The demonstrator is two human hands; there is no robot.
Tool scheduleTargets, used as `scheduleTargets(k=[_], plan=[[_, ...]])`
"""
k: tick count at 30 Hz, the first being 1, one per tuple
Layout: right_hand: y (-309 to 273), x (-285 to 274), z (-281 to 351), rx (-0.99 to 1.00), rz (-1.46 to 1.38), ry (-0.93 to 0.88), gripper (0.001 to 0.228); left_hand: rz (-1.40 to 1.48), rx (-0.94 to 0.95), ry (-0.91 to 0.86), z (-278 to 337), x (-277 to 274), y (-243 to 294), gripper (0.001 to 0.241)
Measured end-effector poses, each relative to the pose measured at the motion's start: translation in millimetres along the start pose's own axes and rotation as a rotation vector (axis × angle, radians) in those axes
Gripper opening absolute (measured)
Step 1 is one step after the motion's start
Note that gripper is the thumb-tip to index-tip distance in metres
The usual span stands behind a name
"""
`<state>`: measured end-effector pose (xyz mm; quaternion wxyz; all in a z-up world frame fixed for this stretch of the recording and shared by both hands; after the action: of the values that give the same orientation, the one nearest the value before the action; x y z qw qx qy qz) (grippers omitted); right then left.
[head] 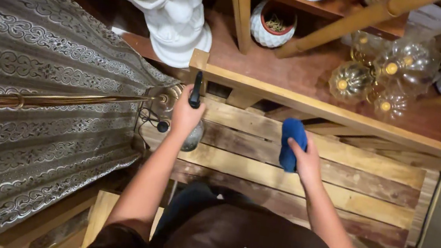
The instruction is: Cleaning wooden benches, tables, and shelves using a spray bottle and a blue cloth.
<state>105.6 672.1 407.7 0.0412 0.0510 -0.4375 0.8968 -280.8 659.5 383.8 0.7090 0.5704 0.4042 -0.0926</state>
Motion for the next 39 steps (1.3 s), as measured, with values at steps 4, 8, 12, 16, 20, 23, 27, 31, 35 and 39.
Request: scheduleTargets(k=[4, 8, 12, 16, 20, 23, 27, 31, 35, 39], plan=[[-70, 50, -17, -0.590, 0.446, -0.046, 0.055, 0.023, 0.026, 0.054, 7, -1, -2, 0.057], [-108, 102, -46, -0.761, 0.684, -0.146, 0.064, 0.028, -0.148, -0.016, 10, -4, -3, 0.058], [-95, 122, -80, -0.772, 0.651, -0.249, 0.065, 0.032, 0.008, 0.113, -1, -4, 8, 0.062], [-80, 126, -94, -0.738, 0.659, -0.236, 0.065, 0.068, -0.077, 0.045, -11, 3, 13, 0.056], [-83, 127, -94, -0.734, 0.759, -0.216, 0.063, 0.049, -0.079, 0.057, -10, 10, 6, 0.057], [-91, 132, -93, -0.554, 0.657, -0.185, 0.059, -0.003, -0.001, 0.105, -3, 18, -5, 0.058], [-88, 135, -93, -0.608, 0.692, -0.179, 0.060, -0.008, -0.023, 0.092, 5, 12, 1, 0.058], [-88, 159, -84, -0.839, 0.850, -0.247, 0.061, 0.030, -0.006, 0.066, 16, 7, -6, 0.060], [-98, 220, -86, -1.112, 1.197, -0.469, 0.074, 0.022, 0.041, 0.117, 49, -1, -34, 0.074], [-91, 289, -130, -1.194, 1.097, -0.588, 0.071, 0.011, -0.065, 0.142, 102, -15, -73, 0.069]])
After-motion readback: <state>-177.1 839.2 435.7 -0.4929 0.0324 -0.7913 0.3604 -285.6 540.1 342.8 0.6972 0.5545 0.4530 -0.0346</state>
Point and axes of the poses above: each hand's wrist, its own z-axis away from the middle knuckle, its own x-axis out of the palm, y = z × x, the point moved 1 cm from there along -z, towards the middle knuckle, and after that the axes turned 14 degrees about -z, right-handed, at the moved point
